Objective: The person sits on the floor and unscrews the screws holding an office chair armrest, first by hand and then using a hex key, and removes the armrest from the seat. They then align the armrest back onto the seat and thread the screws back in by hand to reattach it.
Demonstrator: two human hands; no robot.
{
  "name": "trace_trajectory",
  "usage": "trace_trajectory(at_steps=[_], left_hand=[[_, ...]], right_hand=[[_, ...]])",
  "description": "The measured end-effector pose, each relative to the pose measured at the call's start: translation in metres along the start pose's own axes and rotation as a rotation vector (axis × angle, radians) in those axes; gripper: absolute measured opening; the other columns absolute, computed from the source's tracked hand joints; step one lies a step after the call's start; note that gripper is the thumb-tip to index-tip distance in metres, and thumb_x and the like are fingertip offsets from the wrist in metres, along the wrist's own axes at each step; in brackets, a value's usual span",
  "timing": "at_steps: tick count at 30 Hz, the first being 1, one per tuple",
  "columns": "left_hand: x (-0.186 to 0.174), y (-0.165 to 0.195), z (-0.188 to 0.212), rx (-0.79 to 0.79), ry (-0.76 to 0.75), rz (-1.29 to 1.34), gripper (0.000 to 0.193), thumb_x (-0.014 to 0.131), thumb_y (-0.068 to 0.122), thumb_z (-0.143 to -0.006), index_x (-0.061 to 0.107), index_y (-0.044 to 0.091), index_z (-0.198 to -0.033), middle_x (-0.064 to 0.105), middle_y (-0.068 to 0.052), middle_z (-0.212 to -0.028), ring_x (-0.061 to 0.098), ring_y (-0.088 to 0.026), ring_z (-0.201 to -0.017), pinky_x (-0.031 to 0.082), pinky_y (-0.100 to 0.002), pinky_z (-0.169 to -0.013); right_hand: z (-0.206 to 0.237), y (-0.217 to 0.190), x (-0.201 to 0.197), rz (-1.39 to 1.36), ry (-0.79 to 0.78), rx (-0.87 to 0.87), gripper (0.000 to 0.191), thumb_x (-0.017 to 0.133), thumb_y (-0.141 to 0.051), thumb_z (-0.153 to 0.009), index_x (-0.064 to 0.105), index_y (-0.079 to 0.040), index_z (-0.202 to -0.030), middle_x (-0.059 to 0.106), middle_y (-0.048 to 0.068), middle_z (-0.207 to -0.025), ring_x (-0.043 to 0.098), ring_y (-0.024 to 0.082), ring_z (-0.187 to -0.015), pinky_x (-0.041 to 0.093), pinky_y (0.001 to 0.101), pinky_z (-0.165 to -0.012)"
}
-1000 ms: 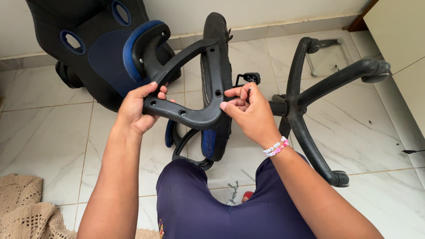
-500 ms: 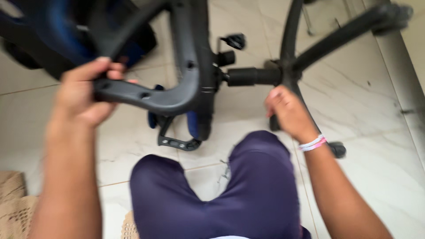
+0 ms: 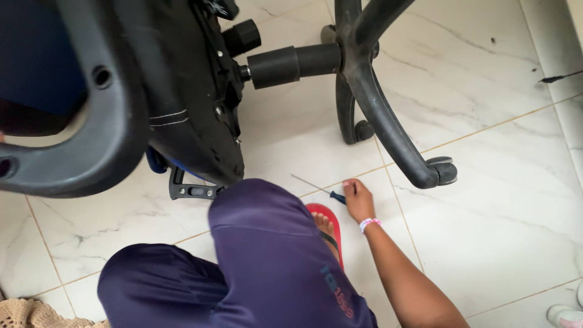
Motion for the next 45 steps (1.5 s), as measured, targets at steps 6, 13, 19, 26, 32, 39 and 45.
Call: trace_trajectory(at_steps=[6,13,19,26,32,39,45], left_hand=[[0.024,-0.014,0.010,0.014,0.010,-0.022,0.039,0.062,0.016,-0.108,0.053,-0.007,-0.138,0.066,-0.006,-0.102,0.069,-0.013,-0.089,0.050,-0.051,-0.108],[0.013,0.001,0.022,0.026,0.018,-0.044,0.038,0.062,0.016,-0.109,0.053,-0.007,-0.139,0.065,-0.006,-0.102,0.069,-0.013,-0.089,0.050,-0.051,-0.108],[-0.012,0.018,0.008,0.050,0.009,-0.053,0.037,0.062,0.016,-0.110,0.053,-0.007,-0.139,0.065,-0.006,-0.102,0.069,-0.013,-0.089,0.050,-0.051,-0.109],[0.010,0.028,0.017,0.094,-0.008,-0.087,0.037,0.061,0.016,-0.112,0.053,-0.007,-0.139,0.064,-0.006,-0.103,0.070,-0.013,-0.090,0.049,-0.050,-0.109],[0.013,0.038,0.031,0.121,0.104,-0.126,0.039,0.062,0.014,-0.107,0.054,-0.009,-0.137,0.065,-0.008,-0.101,0.069,-0.014,-0.084,0.052,-0.050,-0.104],[-0.001,0.053,0.041,0.169,0.213,-0.385,0.034,0.059,0.015,-0.102,0.058,-0.009,-0.126,0.065,-0.006,-0.094,0.067,-0.012,-0.079,0.057,-0.046,-0.095],[-0.015,0.061,0.042,0.215,0.288,-0.552,0.030,0.054,0.014,-0.106,0.059,-0.008,-0.125,0.063,-0.005,-0.095,0.064,-0.011,-0.080,0.060,-0.048,-0.093]], right_hand=[[0.016,-0.026,0.052,0.206,-0.245,-0.184,0.022,0.072,-0.026,-0.089,0.073,-0.009,-0.103,0.074,0.013,-0.091,0.070,0.028,-0.076,0.056,0.0383,-0.071],[0.031,-0.058,0.099,0.370,-0.399,-0.384,0.034,0.073,-0.036,-0.083,0.068,-0.010,-0.104,0.074,0.014,-0.098,0.071,0.036,-0.086,0.053,0.0467,-0.076],[0.018,-0.053,0.122,0.561,-0.515,-0.282,0.028,0.060,-0.034,-0.093,0.065,-0.009,-0.104,0.073,0.016,-0.099,0.068,0.037,-0.093,0.053,0.0476,-0.079],[0.023,-0.092,0.115,0.566,-0.541,-0.310,0.024,0.056,-0.031,-0.097,0.060,-0.008,-0.106,0.069,0.013,-0.099,0.061,0.027,-0.086,0.051,0.0412,-0.074],[0.016,-0.138,0.084,0.182,-0.521,-0.290,0.022,0.054,-0.028,-0.101,0.055,-0.007,-0.108,0.066,0.010,-0.099,0.055,0.018,-0.079,0.048,0.0358,-0.070],[0.003,-0.172,0.050,-0.814,-0.735,-0.126,0.013,0.051,-0.019,-0.107,0.044,-0.008,-0.111,0.054,0.005,-0.101,0.044,0.009,-0.072,0.040,0.0257,-0.063],[0.056,-0.176,0.019,-0.559,-0.792,0.070,0.016,0.049,-0.017,-0.100,0.053,-0.007,-0.112,0.057,0.008,-0.099,0.053,0.014,-0.077,0.042,0.0273,-0.065]])
Point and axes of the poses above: each hand's wrist, its own z-axis away from the middle knuckle, its own x-axis out of the palm, y = z × x, the point moved 10 cm from there along -z, towards the middle knuckle
